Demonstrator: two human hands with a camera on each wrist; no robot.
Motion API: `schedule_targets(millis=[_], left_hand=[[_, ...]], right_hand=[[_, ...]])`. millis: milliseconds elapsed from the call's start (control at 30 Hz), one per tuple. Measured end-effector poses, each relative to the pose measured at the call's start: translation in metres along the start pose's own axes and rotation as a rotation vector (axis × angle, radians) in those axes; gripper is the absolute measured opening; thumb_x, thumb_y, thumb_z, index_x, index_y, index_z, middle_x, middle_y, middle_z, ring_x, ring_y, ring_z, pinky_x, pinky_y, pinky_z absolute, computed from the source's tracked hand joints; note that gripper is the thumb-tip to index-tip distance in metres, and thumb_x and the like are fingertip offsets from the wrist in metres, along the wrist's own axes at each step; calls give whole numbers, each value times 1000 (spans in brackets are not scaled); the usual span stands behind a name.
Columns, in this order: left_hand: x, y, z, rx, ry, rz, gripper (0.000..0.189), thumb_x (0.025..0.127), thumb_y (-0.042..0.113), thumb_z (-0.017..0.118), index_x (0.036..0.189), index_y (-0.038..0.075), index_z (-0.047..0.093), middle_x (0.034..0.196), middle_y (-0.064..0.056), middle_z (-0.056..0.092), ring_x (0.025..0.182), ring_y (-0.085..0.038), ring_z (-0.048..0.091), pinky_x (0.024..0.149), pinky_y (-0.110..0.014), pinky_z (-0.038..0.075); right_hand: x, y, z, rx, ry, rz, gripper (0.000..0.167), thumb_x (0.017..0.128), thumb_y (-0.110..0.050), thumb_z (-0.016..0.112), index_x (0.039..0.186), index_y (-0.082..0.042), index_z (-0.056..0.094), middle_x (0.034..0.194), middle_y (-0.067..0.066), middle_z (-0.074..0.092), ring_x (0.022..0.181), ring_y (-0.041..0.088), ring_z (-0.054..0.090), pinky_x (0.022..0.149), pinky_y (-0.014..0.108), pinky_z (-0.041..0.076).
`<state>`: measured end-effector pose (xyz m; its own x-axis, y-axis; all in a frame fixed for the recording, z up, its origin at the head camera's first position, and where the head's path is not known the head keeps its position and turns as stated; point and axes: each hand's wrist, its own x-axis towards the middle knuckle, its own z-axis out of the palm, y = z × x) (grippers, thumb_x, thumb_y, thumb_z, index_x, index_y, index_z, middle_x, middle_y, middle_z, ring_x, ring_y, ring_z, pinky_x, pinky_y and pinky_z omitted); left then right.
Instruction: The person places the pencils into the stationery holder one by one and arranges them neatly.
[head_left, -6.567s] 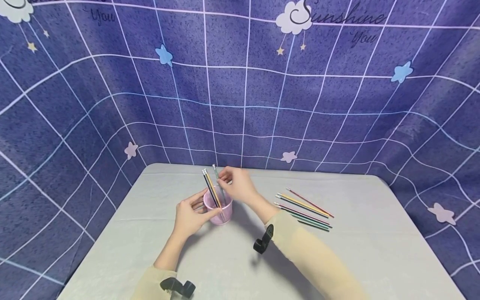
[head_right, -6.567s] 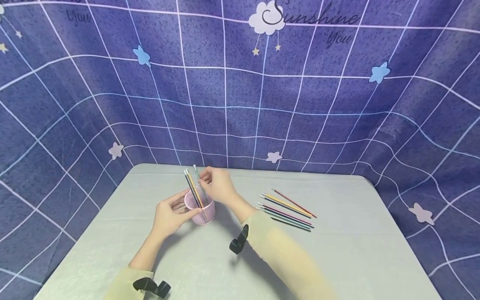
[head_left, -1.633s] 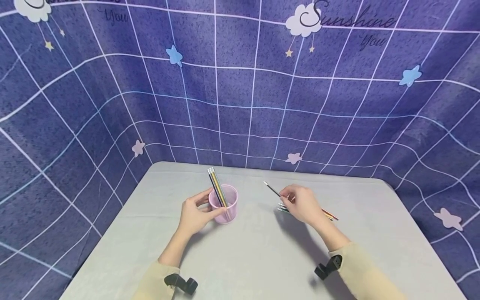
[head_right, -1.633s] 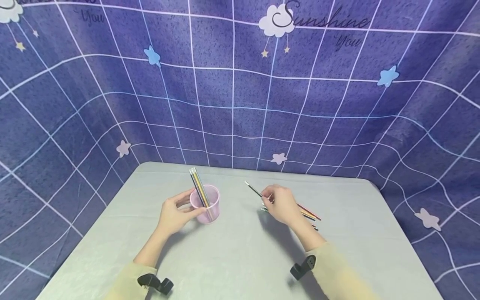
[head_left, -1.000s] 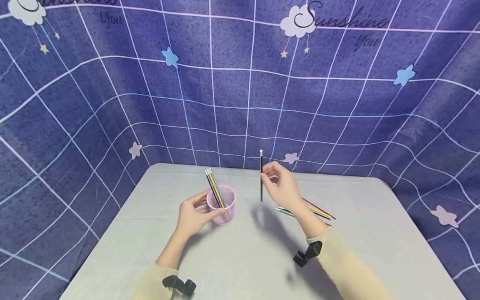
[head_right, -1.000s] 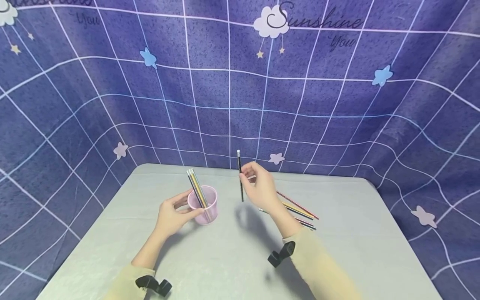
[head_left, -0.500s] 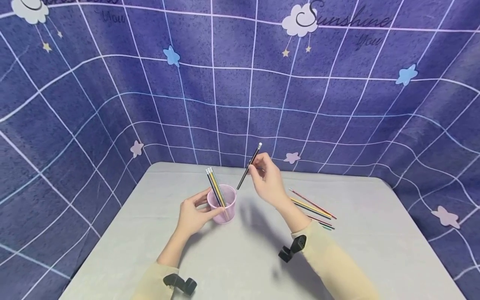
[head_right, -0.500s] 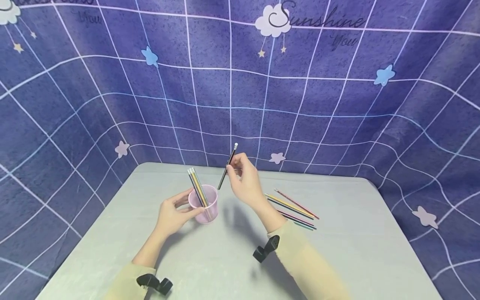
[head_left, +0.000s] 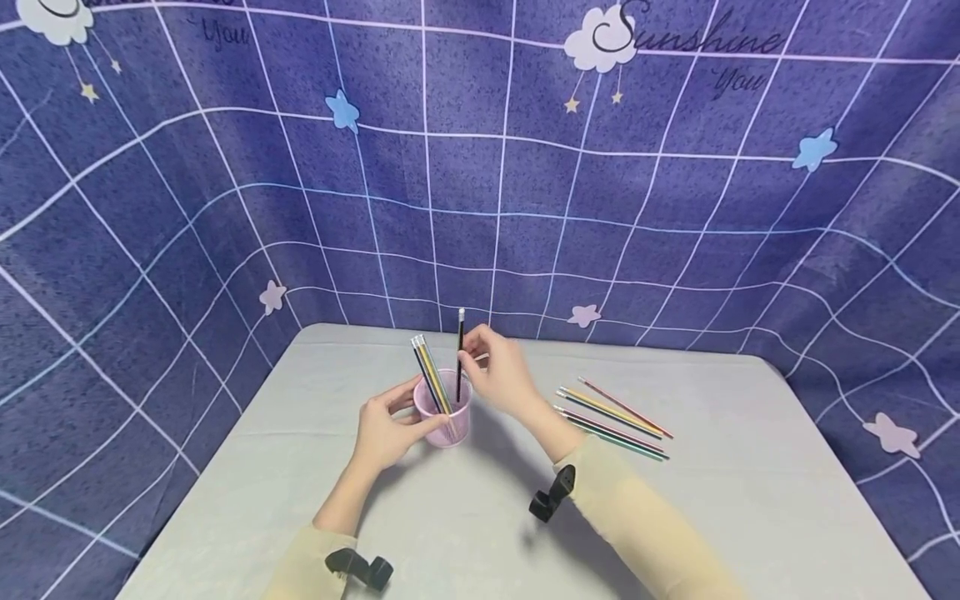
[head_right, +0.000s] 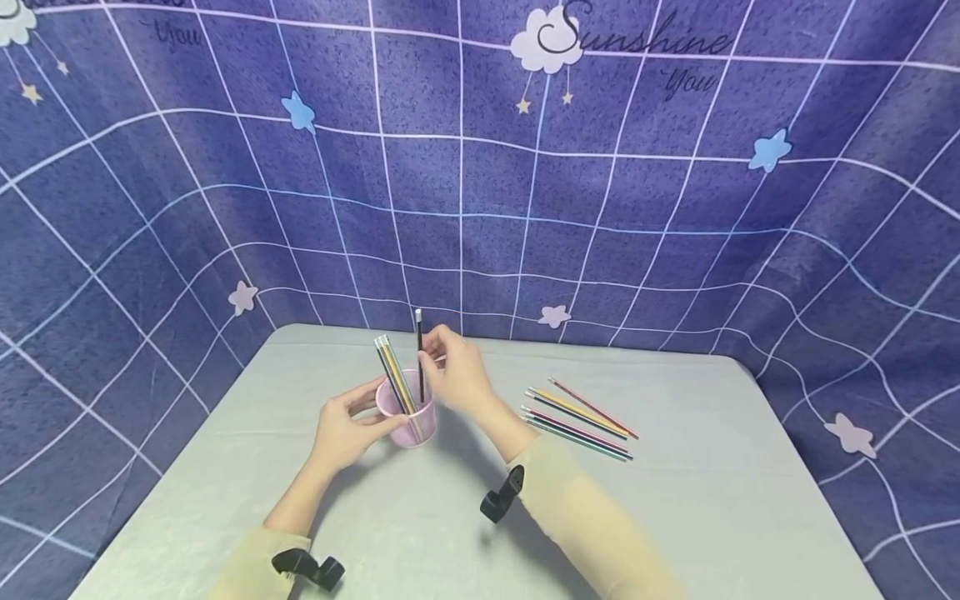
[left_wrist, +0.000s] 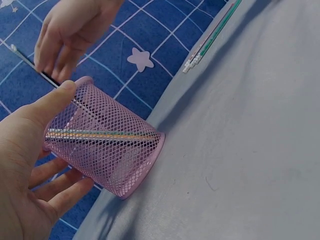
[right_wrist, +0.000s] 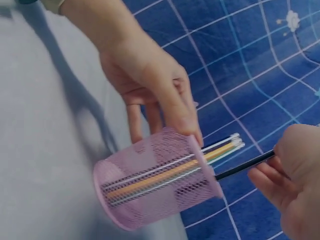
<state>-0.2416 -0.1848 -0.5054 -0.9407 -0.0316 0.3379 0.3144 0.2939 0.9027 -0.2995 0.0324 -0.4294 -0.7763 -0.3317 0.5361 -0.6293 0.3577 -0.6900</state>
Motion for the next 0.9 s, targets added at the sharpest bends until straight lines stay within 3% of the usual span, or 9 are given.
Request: schedule_targets(millis=[233, 367, 533, 767, 900], left_hand=[[0, -1, 0, -2, -5, 1, 77, 72, 17, 101, 140, 4, 68, 122, -22, 78, 111, -42, 77, 89, -45, 70], [-1, -1, 0, -9, -5, 1, 76, 72, 18, 101, 140, 5, 69, 123, -22, 78, 111, -41, 77, 88, -43, 70], [0, -4, 0, -15, -5, -2, 75, 73, 18, 101, 140, 6, 69, 124, -21, 77, 113, -41, 77, 88, -39, 70], [1, -4, 0, -28, -11, 5, 75, 73, 17, 101, 140, 7, 69, 123, -21, 78, 111, -41, 77, 88, -43, 70], [0, -4, 0, -30, -8, 1, 75, 73, 16, 100, 140, 6, 69, 124, -21, 77, 112, -40, 77, 87, -38, 70]], right_hand=[[-1, 0, 13, -133, -57, 15, 5, 96, -4, 73, 99, -1, 71, 91, 12, 80, 82, 21, 79, 74, 23, 70], [2, -2, 19, -200, -100, 58, 6, 97, -7, 73, 99, -1, 73, 93, 11, 82, 81, 19, 79, 74, 17, 67], [5, -5, 27, -310, -143, 67, 6, 97, -9, 74, 98, -3, 75, 92, 8, 83, 81, 16, 80, 73, 19, 67], [7, -4, 34, -395, -135, 57, 4, 96, -8, 75, 96, -4, 76, 91, 7, 83, 81, 16, 80, 74, 26, 69], [7, -5, 37, -441, -122, 45, 5, 95, -9, 77, 94, -4, 77, 90, 6, 83, 79, 16, 80, 71, 26, 69]])
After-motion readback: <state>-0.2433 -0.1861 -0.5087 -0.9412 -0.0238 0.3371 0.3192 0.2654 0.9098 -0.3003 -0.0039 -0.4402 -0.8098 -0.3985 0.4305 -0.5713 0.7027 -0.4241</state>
